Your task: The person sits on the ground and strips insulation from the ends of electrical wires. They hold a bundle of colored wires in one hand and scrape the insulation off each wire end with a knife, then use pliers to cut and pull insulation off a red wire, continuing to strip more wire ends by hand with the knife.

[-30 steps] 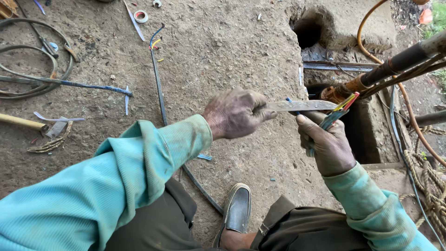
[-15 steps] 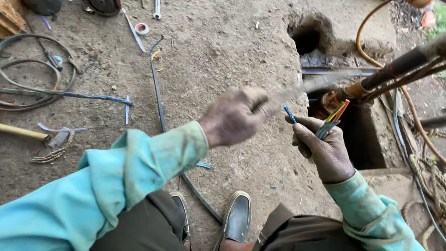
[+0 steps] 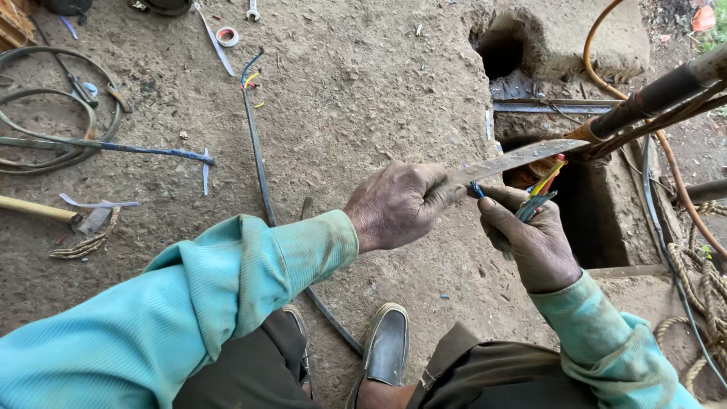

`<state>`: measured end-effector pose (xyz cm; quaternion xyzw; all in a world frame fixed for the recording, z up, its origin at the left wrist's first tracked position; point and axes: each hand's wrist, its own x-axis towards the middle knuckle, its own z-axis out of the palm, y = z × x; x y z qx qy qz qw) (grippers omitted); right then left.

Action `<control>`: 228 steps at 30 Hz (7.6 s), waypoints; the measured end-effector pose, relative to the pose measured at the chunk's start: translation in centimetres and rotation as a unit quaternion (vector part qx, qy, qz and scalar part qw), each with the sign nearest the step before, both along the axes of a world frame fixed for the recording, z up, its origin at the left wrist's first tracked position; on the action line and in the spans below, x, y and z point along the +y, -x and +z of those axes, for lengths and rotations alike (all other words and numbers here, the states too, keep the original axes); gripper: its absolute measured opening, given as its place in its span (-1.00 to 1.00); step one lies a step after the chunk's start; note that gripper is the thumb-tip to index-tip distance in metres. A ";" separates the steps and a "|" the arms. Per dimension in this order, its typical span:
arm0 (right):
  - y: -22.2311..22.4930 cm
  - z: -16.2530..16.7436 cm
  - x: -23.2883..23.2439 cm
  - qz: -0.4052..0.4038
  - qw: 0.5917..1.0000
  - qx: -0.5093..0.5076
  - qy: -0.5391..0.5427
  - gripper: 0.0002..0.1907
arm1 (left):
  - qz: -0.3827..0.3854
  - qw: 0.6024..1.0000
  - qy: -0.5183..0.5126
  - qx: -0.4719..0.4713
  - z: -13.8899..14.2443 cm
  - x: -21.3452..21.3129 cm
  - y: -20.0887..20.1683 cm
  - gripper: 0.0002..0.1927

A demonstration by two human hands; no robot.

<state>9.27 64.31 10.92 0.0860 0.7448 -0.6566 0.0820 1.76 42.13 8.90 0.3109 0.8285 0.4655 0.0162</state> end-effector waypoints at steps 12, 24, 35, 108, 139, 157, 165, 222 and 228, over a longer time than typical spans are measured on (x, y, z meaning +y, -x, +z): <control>0.3 -0.2 -0.1 -0.002 1.000 0.022 -0.015 -0.88 | -0.070 0.945 -0.186 -0.258 -0.9 0.8 1.2 -0.89; 0.1 -0.3 -0.4 -0.031 0.997 0.067 0.015 -0.90 | -0.072 0.886 -0.299 -0.347 -0.5 3.5 1.2 -0.88; 0.1 -0.6 -1.2 -0.038 0.996 0.082 0.026 -0.89 | -0.063 0.885 -0.327 -0.327 -0.8 4.4 1.2 -0.84; 0.5 -0.8 -1.1 0.072 0.996 -0.030 -0.053 -0.85 | -0.053 0.979 -0.160 -0.112 3.0 -0.5 -0.3 -0.84; -0.9 -1.9 -2.3 0.090 0.985 0.071 -0.127 -0.50 | -0.064 0.863 -0.172 -0.470 -4.1 -0.3 0.3 -0.79; -0.1 -1.5 -1.0 0.007 0.996 0.084 -0.023 -0.64 | -0.042 0.923 -0.224 -0.311 -0.9 -0.5 0.0 -0.73; -0.1 -1.8 -0.3 0.008 0.996 0.091 0.018 -0.62 | -0.038 0.949 -0.178 -0.256 0.9 -0.5 -0.3 -0.71; 0.3 -4.2 -0.5 0.134 0.968 0.096 -0.188 -0.56 | 0.050 0.927 -0.224 -0.297 -1.1 1.6 1.6 -0.77; 0.7 -4.2 0.1 0.064 0.974 0.139 -0.164 -0.55 | 0.052 0.929 -0.266 -0.251 -0.4 1.9 1.5 -0.74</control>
